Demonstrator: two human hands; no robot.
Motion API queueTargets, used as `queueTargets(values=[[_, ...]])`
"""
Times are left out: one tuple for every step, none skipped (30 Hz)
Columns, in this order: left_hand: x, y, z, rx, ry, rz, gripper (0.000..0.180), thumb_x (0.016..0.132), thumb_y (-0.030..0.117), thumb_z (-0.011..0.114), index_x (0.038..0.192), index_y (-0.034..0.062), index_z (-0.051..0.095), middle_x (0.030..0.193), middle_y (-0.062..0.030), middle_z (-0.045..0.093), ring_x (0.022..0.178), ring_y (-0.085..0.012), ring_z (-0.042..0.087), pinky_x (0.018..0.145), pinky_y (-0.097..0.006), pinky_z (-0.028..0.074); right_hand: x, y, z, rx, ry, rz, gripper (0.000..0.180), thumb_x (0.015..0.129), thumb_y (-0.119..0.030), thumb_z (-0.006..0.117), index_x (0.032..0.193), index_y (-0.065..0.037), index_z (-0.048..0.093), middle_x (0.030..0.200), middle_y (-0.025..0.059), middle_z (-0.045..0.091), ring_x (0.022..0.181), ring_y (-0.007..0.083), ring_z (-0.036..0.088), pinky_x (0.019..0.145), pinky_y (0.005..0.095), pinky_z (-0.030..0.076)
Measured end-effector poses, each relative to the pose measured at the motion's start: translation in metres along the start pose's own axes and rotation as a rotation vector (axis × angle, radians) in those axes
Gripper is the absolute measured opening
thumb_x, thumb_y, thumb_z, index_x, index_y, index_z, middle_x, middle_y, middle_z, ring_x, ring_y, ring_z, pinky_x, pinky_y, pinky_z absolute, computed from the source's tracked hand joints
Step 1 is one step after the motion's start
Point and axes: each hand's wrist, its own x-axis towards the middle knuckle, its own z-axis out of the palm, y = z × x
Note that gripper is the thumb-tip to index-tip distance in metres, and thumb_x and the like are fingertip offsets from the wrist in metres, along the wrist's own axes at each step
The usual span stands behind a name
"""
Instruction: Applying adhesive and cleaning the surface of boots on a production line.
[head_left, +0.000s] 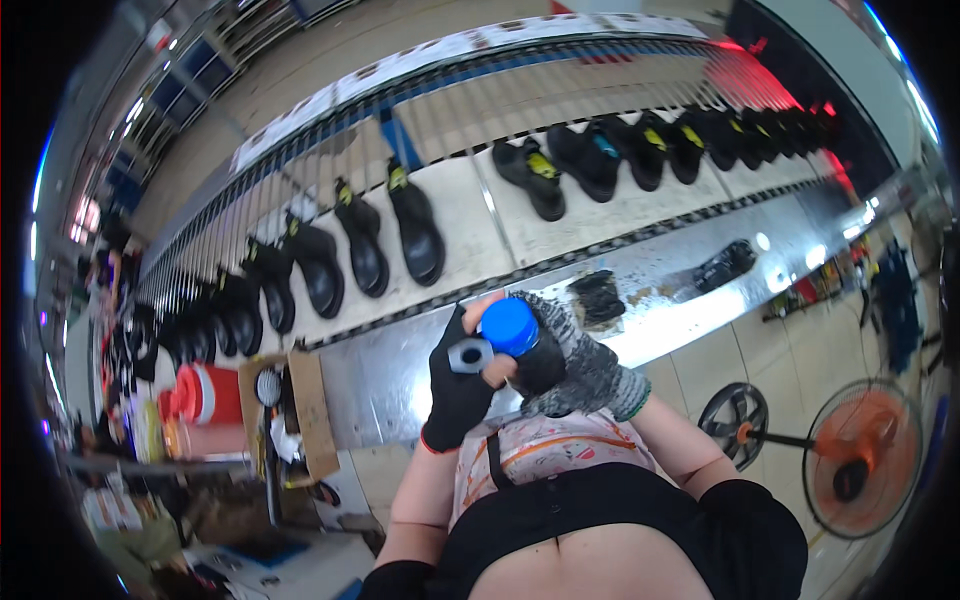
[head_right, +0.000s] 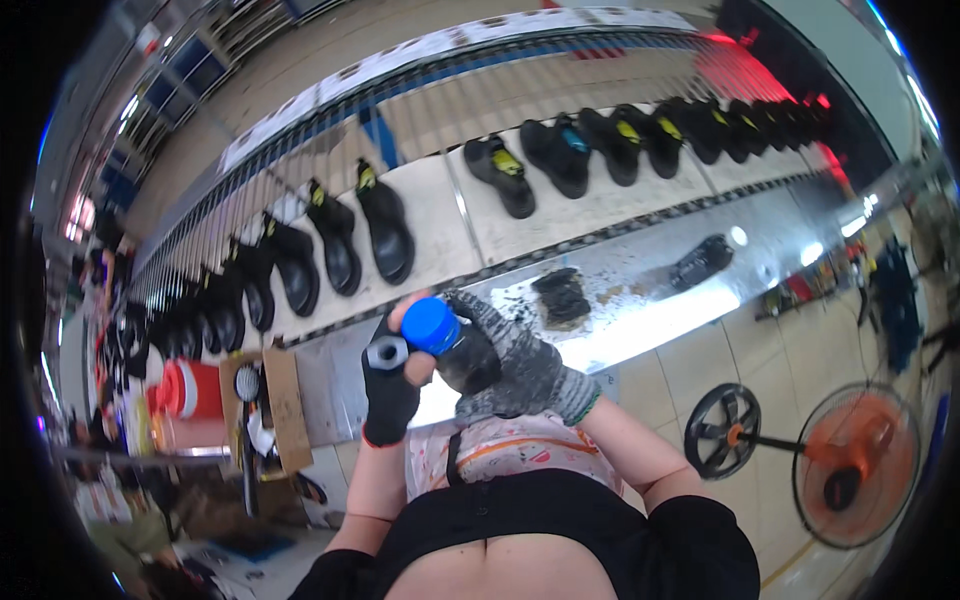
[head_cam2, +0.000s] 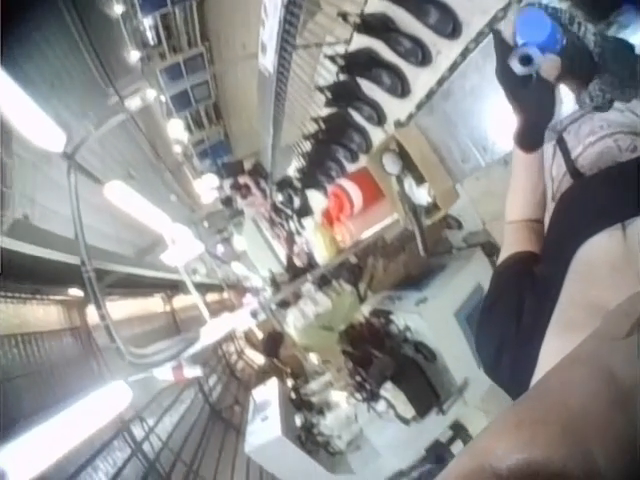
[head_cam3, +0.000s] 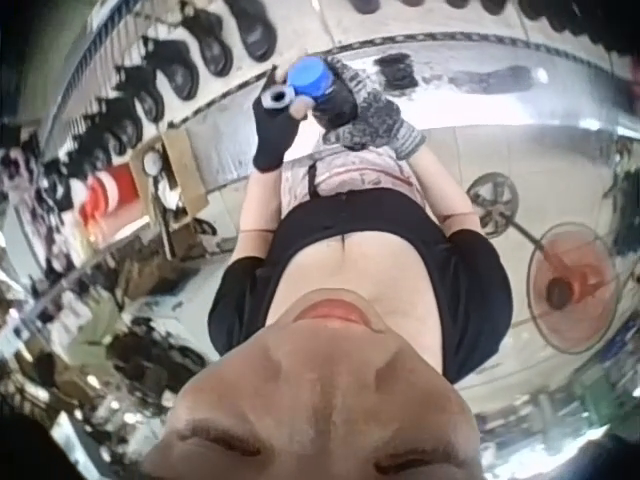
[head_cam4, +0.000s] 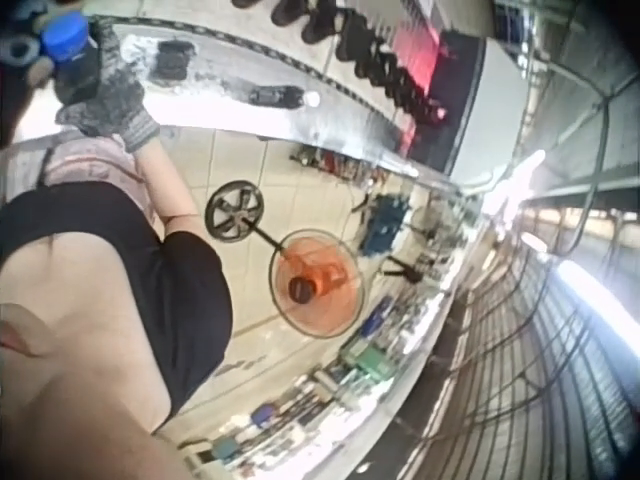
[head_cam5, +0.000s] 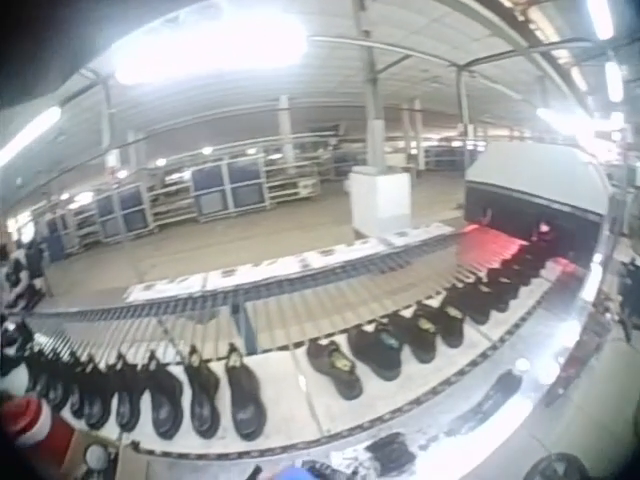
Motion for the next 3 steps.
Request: queueTargets(values=[[-0.003, 0.007, -0.01, -0.122, 0.008, -0.121, 0.068, 0.078, 0.028, 0.071, 0.132, 0.0002, 0.042, 0.118, -0.0129, 0.056, 0.069, -0.0102, 0.054, 0.061, -0.021, 0.045, 0.012, -0.016, -0.002, 0.006, -0.132, 0.025, 0.089, 0.07, -0.025, 0.077, 0.14, -0.004, 0.026, 0.133, 0.0138, 0.044, 0.12, 0.0283, 0.046, 0.102, 0.039, 0.035], [-0.004, 0.009, -0.022, -0.06, -0.061, -0.043, 0.075, 0.081, 0.038, 0.066, 0.139, 0.0038, 0.034, 0.126, -0.0134, 0.051, 0.06, -0.0071, 0.047, 0.052, -0.02, 0.04, 0.018, -0.023, 0.001, 0.091, -0.23, 0.052, 0.088, 0.072, -0.026, 0.077, 0.141, -0.005, 0.026, 0.134, 0.0135, 0.043, 0.121, 0.0296, 0.045, 0.103, 0.0385, 0.034], [-0.011, 0.019, -0.034, -0.061, -0.144, -0.17, 0.073, 0.081, 0.038, 0.066, 0.139, 0.0063, 0.036, 0.132, -0.0108, 0.047, 0.112, -0.014, 0.048, 0.092, -0.024, 0.036, 0.02, -0.027, 0.003, 0.173, -0.319, 0.082, 0.087, 0.073, -0.027, 0.076, 0.141, -0.007, 0.026, 0.134, 0.0132, 0.043, 0.123, 0.0308, 0.044, 0.104, 0.0381, 0.033]])
